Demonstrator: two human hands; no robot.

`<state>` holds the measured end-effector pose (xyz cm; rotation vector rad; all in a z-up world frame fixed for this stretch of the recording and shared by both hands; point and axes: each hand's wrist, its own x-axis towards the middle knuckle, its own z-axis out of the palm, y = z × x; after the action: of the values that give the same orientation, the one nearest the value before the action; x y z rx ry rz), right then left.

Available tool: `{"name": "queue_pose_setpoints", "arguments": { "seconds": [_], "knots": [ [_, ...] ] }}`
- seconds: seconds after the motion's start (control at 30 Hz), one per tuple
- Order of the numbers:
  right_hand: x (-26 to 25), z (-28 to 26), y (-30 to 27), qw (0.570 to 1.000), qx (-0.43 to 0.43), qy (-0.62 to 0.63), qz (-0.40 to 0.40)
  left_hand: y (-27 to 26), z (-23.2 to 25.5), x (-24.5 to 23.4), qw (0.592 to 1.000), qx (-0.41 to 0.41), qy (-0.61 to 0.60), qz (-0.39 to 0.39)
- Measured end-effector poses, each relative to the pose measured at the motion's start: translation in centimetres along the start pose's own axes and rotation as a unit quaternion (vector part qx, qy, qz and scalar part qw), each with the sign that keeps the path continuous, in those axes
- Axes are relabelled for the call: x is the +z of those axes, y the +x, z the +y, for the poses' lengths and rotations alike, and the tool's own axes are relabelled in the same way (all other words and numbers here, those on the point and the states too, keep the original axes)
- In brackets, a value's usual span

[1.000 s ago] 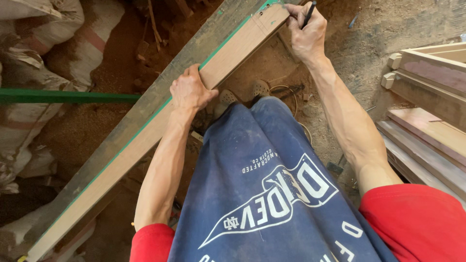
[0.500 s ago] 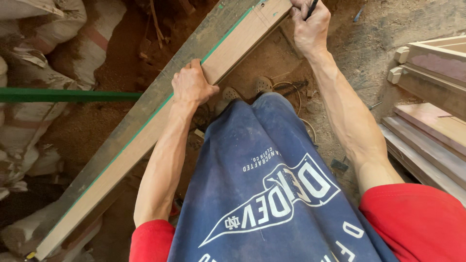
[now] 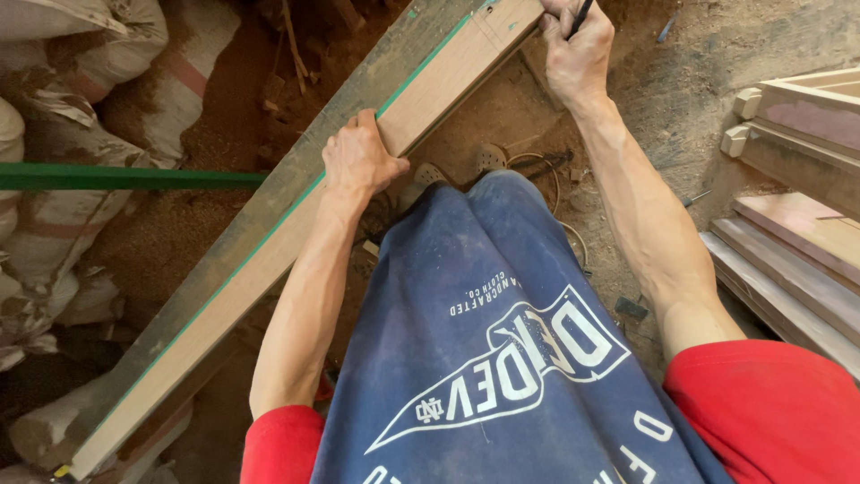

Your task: The person measures and marks wooden planks using a metal ruler and a pencil. They repeatedly align the ruler, draw lines, and reposition the planks on a workbench to mark multiple sections.

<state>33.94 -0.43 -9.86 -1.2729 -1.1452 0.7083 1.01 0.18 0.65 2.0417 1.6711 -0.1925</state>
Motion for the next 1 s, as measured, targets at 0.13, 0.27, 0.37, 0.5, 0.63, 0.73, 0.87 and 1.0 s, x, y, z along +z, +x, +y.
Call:
{"name": "queue_pose_setpoints", "arguments": {
  "seconds": [0.13,0.27,0.37,0.5,0.63,0.73,0.87,1.0],
  "knots": [
    [-0.1,-0.5,-0.2,1.000,0.002,-0.007,0.020,-0.5,-0.4,0.6,0.999,-0.001,-0.023,0.025],
    [-0.4,-1.4,-0.3,0.997,0.006,-0.083,0.001,-1.3,-1.5,1.4,0.996,0.044,-0.014,0.079],
    [-0.6,-1.7,-0.2,0.982,0.087,-0.165,-0.016,-1.2,-2.2,1.9,0.996,0.042,-0.010,0.075],
    [-0.6,-1.0,-0.1,0.989,0.047,-0.143,-0.015,-0.9,-2.7,2.0,0.998,0.030,-0.021,0.047],
    [-1.0,0.4,-0.2,0.990,0.015,-0.135,-0.041,-0.7,-2.5,1.8,1.000,0.007,-0.013,0.005],
    [-1.2,1.3,-0.1,0.996,0.009,-0.087,-0.033,-0.7,-2.4,1.7,1.000,0.017,-0.011,0.022],
    [-1.1,1.7,0.0,0.995,0.014,-0.096,-0.021,-0.7,-2.4,1.7,0.999,0.031,-0.007,0.044],
    [-1.1,1.3,-0.1,0.996,0.027,-0.086,-0.023,-0.9,-2.5,1.9,0.998,0.031,-0.012,0.048]
  ]
}}
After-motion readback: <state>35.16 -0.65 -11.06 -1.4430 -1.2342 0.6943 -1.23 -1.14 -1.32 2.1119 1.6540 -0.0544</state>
